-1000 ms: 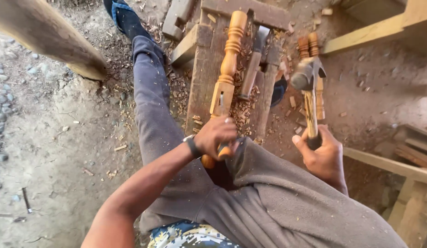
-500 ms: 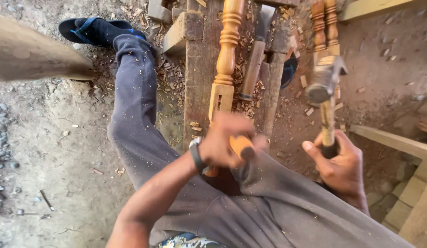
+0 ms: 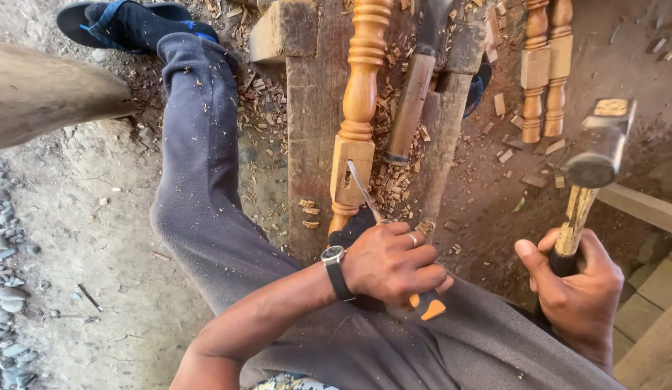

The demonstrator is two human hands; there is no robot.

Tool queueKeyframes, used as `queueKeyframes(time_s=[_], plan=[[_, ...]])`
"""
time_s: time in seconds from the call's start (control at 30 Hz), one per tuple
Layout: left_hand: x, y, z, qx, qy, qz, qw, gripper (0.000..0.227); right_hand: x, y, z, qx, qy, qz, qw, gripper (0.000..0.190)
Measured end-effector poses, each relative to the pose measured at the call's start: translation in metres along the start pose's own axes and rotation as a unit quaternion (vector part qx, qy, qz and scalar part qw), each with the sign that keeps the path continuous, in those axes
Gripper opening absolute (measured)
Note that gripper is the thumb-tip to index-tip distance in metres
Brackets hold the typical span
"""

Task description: Carving decorative patterns into a wooden furniture leg using a hammer and chisel

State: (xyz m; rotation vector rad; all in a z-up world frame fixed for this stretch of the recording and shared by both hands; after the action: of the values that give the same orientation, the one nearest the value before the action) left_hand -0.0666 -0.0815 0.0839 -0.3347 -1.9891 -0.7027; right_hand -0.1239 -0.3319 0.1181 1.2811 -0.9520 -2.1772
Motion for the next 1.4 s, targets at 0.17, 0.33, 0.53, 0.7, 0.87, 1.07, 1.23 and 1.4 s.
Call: queueKeyframes(time_s=[0.17, 0.33, 0.53, 0.7, 0.87, 1.07, 1.23, 1.4], plan=[[-0.006, 0.002, -0.007, 0.047, 0.03, 0.001, 0.998, 0.026, -0.001, -0.001, -0.001, -0.009, -0.013, 0.014, 1.0, 0.021], [-0.007, -0.002, -0.011, 0.042, 0.04, -0.007, 0.998, 0.022, 0.0, 0.001, -0.003, -0.013, -0.006, 0.03, 0.999, 0.021], [-0.012, -0.028, -0.016, 0.005, 0.063, -0.037, 0.997, 0.017, 0.001, 0.001, -0.004, -0.017, -0.006, 0.027, 0.999, 0.021], [-0.019, -0.047, -0.016, -0.02, 0.071, -0.047, 0.996, 0.023, 0.004, 0.003, -0.002, -0.011, -0.01, 0.029, 0.999, 0.021], [-0.019, -0.029, -0.025, 0.025, 0.051, -0.049, 0.997, 0.02, 0.004, 0.003, -0.001, -0.01, -0.014, 0.041, 0.999, 0.021], [-0.024, 0.012, -0.04, 0.131, 0.047, -0.005, 0.99, 0.016, -0.007, 0.018, 0.007, 0.032, 0.067, 0.045, 0.996, 0.026], [-0.032, 0.034, -0.042, 0.207, 0.067, 0.029, 0.976, 0.021, 0.034, 0.051, 0.027, 0.054, 0.191, -0.031, 0.98, 0.028], [-0.047, 0.017, -0.048, 0.199, 0.088, 0.026, 0.976, 0.029, 0.033, 0.07, 0.013, 0.067, 0.252, 0.047, 0.964, 0.034]])
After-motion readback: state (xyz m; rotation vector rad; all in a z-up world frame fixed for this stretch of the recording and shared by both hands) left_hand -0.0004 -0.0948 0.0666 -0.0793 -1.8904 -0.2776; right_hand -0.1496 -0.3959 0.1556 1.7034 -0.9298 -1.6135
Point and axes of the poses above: each hand's wrist, its own z-axis away from the middle knuckle, its own y-axis out of the back of the hand, x = y × z, the point moved 10 cm from there along -z, towards the middle knuckle, and after that the axes turned 11 degrees about y, right-handed, at the moved point
